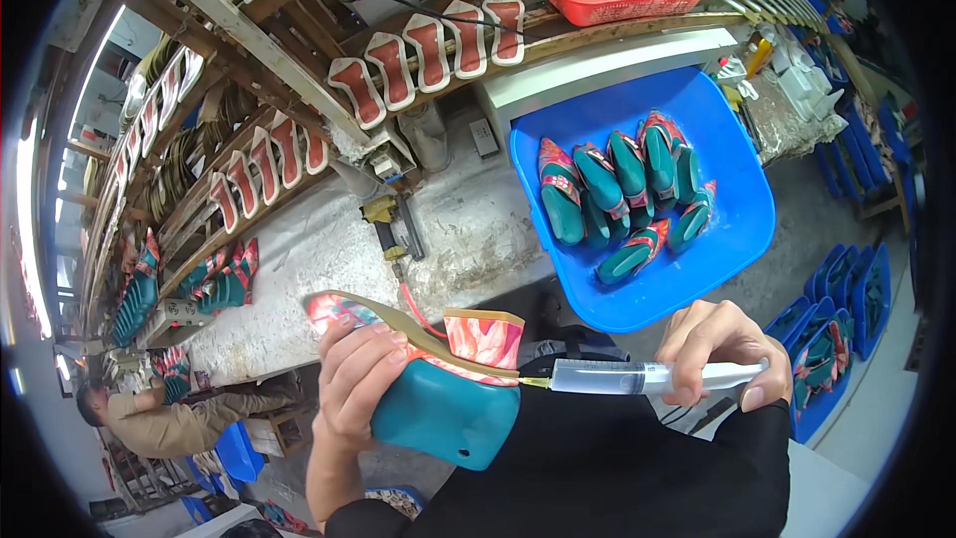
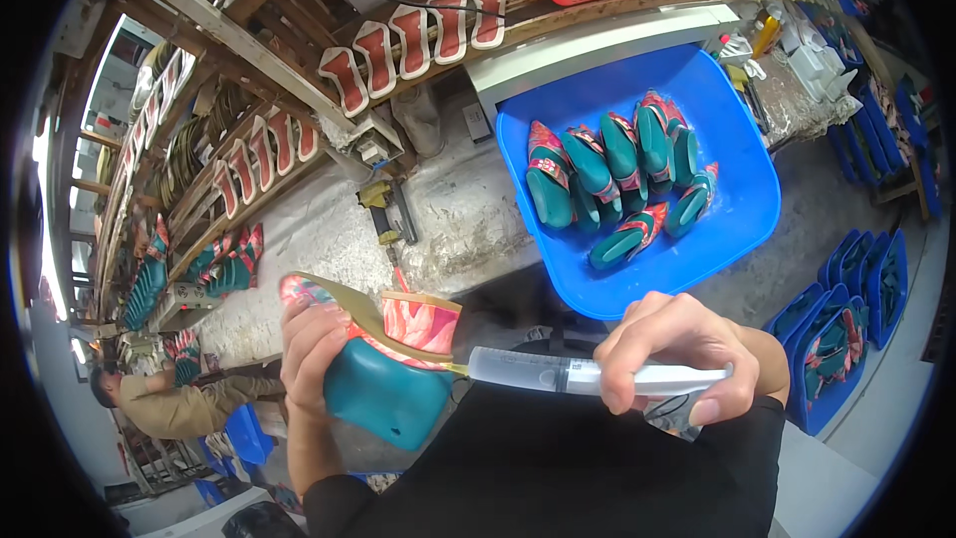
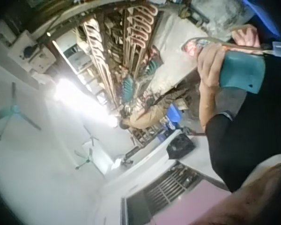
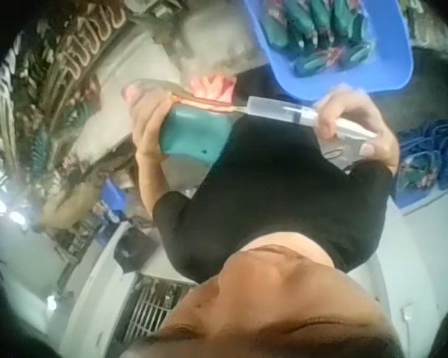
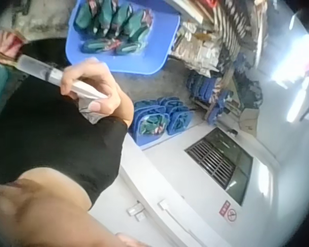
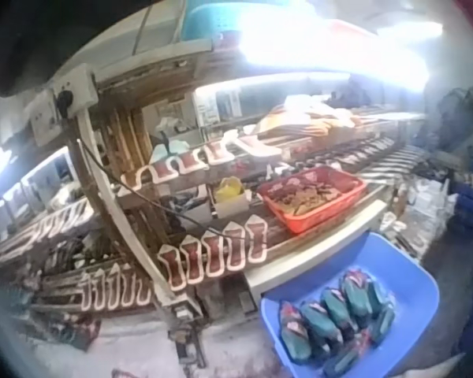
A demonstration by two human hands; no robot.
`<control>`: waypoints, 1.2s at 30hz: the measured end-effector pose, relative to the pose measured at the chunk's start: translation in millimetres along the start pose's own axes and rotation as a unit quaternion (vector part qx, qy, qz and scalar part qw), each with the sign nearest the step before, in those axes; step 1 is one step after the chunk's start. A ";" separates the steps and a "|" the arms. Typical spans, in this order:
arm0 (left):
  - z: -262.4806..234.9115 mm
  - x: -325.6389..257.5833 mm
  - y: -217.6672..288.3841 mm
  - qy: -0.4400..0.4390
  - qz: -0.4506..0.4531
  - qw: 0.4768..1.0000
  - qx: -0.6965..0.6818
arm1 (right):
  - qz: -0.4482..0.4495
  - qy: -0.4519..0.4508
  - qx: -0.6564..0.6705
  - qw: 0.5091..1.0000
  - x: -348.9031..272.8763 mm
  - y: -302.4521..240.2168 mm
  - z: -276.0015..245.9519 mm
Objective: The person takes shoes on shoe lasts, applies liquid along their edges using a syringe, and places them into a blue bin.
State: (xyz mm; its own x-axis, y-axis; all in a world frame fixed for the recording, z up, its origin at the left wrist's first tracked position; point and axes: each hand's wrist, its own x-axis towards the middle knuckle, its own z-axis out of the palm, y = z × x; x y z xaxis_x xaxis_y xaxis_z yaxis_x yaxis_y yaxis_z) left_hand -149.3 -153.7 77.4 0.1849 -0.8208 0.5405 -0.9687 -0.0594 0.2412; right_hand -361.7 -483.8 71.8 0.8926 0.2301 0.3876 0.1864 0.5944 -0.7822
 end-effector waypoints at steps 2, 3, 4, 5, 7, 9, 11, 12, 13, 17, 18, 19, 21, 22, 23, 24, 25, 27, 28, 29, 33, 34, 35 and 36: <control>12.2 -7.9 -0.1 0.053 -0.045 0.996 -0.063 | 0.003 -0.008 -0.004 1.000 -0.2 1.3 0.6; 17.9 -11.6 1.4 0.078 -0.056 0.992 -0.084 | -0.001 -0.013 -0.002 1.000 1.3 1.9 1.9; 24.3 -15.5 1.5 0.079 -0.053 0.992 -0.082 | -0.003 -0.013 -0.005 1.000 2.7 2.8 4.0; 29.9 -19.4 2.0 0.102 -0.072 0.986 -0.114 | -0.005 -0.015 -0.007 1.000 4.0 3.8 5.8; 39.0 -21.1 7.9 0.135 -0.112 0.970 -0.166 | -0.005 -0.013 -0.007 1.000 5.3 5.6 9.6; 53.5 -30.9 7.2 0.155 -0.130 0.963 -0.176 | -0.003 -0.012 -0.007 1.000 7.1 8.4 12.7; 58.3 -30.9 15.7 0.177 -0.166 0.949 -0.202 | -0.024 -0.018 -0.003 1.000 9.4 13.5 14.6; 62.5 -30.9 19.5 0.178 -0.165 0.949 -0.202 | -0.025 -0.019 -0.004 1.000 9.3 16.3 15.8; 67.0 -33.8 23.1 0.187 -0.199 0.933 -0.235 | -0.033 -0.016 -0.001 0.999 9.3 19.2 16.9; 91.5 -67.1 35.1 0.192 -0.329 0.848 -0.368 | -0.046 -0.008 0.003 0.999 14.2 23.4 21.7; 92.6 -62.9 38.6 0.194 -0.342 0.832 -0.393 | -0.045 -0.010 0.003 0.999 15.2 25.1 22.9; 93.5 -59.1 42.5 0.196 -0.355 0.813 -0.417 | -0.051 -0.003 -0.003 0.999 15.6 27.0 24.1; 92.0 -48.0 49.4 0.195 -0.359 0.781 -0.472 | -0.058 0.003 -0.010 0.998 16.9 27.5 25.6; 93.5 -45.5 50.6 0.193 -0.354 0.774 -0.488 | -0.054 0.004 -0.014 0.998 17.3 26.8 26.3; 95.0 -42.7 51.3 0.190 -0.348 0.767 -0.504 | -0.049 0.004 -0.018 0.999 17.8 26.4 26.9; 97.2 -42.6 51.6 0.208 -0.336 0.756 -0.522 | -0.050 0.004 -0.019 0.999 18.6 26.6 27.7; 98.9 -41.4 52.2 0.226 -0.323 0.745 -0.538 | -0.055 0.004 -0.025 0.998 19.4 27.0 28.5; 94.5 -28.7 59.6 0.234 -0.327 0.715 -0.572 | -0.060 0.004 -0.032 0.998 20.2 29.0 30.4; 92.7 -24.4 61.9 0.241 -0.330 0.684 -0.604 | -0.067 0.013 -0.028 0.997 19.8 31.2 31.4; 94.1 -24.9 61.3 0.240 -0.330 0.684 -0.605 | -0.073 0.021 -0.024 0.997 19.7 33.0 31.8; 96.3 -23.6 59.1 0.257 -0.321 0.654 -0.635 | -0.066 0.025 -0.031 0.997 19.7 35.7 32.1; 95.8 -21.8 58.8 0.259 -0.320 0.635 -0.654 | -0.073 0.029 -0.029 0.996 19.4 38.2 31.7; 94.0 -18.8 60.2 0.259 -0.321 0.633 -0.655 | -0.080 0.034 -0.026 0.996 18.9 39.9 31.4; 90.7 -15.1 62.5 0.266 -0.332 0.611 -0.668 | -0.078 0.034 -0.026 0.996 18.6 40.8 30.9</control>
State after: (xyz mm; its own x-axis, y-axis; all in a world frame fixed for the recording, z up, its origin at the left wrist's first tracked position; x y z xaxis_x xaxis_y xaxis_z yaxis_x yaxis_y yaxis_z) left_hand -227.7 -196.5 11.2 0.8355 -0.5455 0.0664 0.2819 0.5292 0.8003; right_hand -350.2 -431.5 62.1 0.8768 0.0845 0.4733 0.3437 0.5782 -0.7400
